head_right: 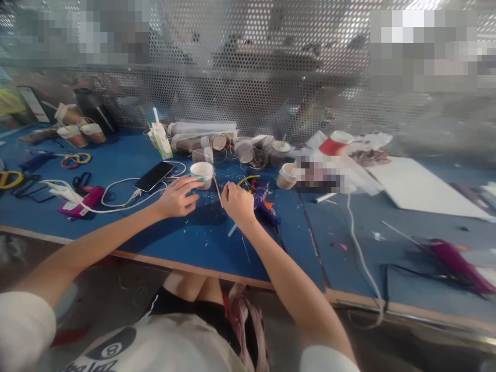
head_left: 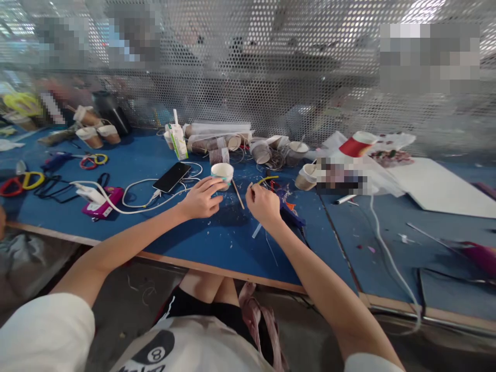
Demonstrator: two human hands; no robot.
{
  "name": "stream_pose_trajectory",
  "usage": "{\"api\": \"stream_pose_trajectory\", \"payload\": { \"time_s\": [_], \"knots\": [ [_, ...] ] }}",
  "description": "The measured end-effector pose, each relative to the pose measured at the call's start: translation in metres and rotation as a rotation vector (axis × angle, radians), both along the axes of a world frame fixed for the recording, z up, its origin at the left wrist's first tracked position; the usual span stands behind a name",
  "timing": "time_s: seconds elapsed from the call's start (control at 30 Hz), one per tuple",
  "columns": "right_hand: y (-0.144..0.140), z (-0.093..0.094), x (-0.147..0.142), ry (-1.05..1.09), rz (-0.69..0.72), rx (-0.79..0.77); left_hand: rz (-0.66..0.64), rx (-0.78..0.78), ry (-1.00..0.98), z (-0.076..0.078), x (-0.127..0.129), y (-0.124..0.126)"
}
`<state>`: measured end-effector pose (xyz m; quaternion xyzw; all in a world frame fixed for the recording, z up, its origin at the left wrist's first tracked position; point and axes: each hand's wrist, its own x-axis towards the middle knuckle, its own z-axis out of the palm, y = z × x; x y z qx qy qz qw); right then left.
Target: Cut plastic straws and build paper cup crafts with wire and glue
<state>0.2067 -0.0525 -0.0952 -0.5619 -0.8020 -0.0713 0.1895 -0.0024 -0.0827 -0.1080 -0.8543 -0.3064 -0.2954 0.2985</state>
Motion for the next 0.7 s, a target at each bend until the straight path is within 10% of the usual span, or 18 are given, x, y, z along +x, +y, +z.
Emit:
{"api": "stream_pose_trajectory", "payload": {
  "time_s": [0.4, 0.7],
  "knots": [
    [-0.01, 0.0, -0.01, -0.181, 0.109, -0.246, 0.264, -0.384, 0.04, 0.024, 0.037, 0.02],
    [-0.013, -0.004, -0.011, -0.231, 0.133, -0.298, 0.417, -0.692, 0.18, 0.068, 0.098, 0.111]
  ]
}}
